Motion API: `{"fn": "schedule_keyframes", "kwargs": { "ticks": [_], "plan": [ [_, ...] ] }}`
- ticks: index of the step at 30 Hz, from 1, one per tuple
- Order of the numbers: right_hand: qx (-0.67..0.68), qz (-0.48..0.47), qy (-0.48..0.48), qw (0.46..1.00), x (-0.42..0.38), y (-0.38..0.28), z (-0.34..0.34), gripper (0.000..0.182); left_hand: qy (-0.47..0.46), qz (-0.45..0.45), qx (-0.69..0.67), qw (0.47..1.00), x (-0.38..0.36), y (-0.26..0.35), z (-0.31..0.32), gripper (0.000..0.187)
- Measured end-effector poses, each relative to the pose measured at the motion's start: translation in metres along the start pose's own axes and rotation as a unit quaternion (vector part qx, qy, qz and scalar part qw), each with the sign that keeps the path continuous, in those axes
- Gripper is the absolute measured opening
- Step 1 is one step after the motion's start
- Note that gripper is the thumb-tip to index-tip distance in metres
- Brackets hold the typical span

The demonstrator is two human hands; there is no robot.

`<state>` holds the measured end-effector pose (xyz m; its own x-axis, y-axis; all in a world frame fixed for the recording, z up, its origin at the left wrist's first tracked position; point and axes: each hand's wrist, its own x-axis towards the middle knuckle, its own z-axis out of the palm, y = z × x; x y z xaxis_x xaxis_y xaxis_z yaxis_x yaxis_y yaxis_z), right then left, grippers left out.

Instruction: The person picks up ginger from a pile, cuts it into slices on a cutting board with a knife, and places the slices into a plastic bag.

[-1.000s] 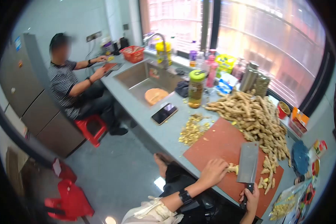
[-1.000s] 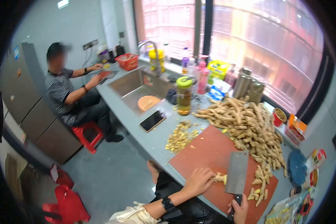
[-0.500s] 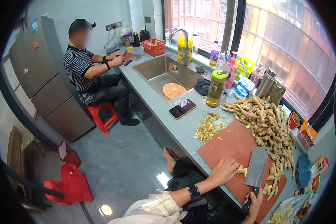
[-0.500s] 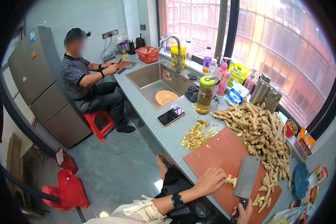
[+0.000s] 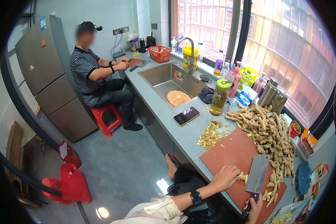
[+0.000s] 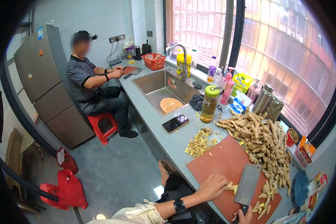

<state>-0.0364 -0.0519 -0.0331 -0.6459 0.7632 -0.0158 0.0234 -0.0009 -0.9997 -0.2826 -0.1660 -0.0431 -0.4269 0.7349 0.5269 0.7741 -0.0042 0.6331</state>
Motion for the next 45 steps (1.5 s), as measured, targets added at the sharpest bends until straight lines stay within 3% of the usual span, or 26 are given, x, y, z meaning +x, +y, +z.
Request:
{"fn": "schedule_keyframes", "kwargs": {
  "ticks": [9,13,24,27,45],
  "plan": [
    [-0.002,0.012,0.013,1.000,-0.004,-0.002,0.001,0.034,-0.010,-0.009,-0.001,1.000,0.002,0.002,-0.006,0.018],
    [0.025,0.074,0.013,0.997,-0.010,-0.019,0.010,0.038,0.006,0.009,0.017,1.000,0.001,0.000,-0.003,0.019],
    [0.033,0.075,0.011,0.997,-0.008,-0.022,0.011,0.039,-0.011,-0.023,0.015,1.000,0.000,0.003,-0.007,0.019],
    [0.007,0.049,0.003,0.999,-0.006,-0.011,0.005,0.038,0.003,0.016,0.008,1.000,0.001,-0.002,-0.003,0.020],
    [-0.014,0.015,0.008,1.000,-0.003,-0.008,0.005,0.037,0.009,0.005,0.001,1.000,0.000,0.001,-0.002,0.019]
  ]
}}
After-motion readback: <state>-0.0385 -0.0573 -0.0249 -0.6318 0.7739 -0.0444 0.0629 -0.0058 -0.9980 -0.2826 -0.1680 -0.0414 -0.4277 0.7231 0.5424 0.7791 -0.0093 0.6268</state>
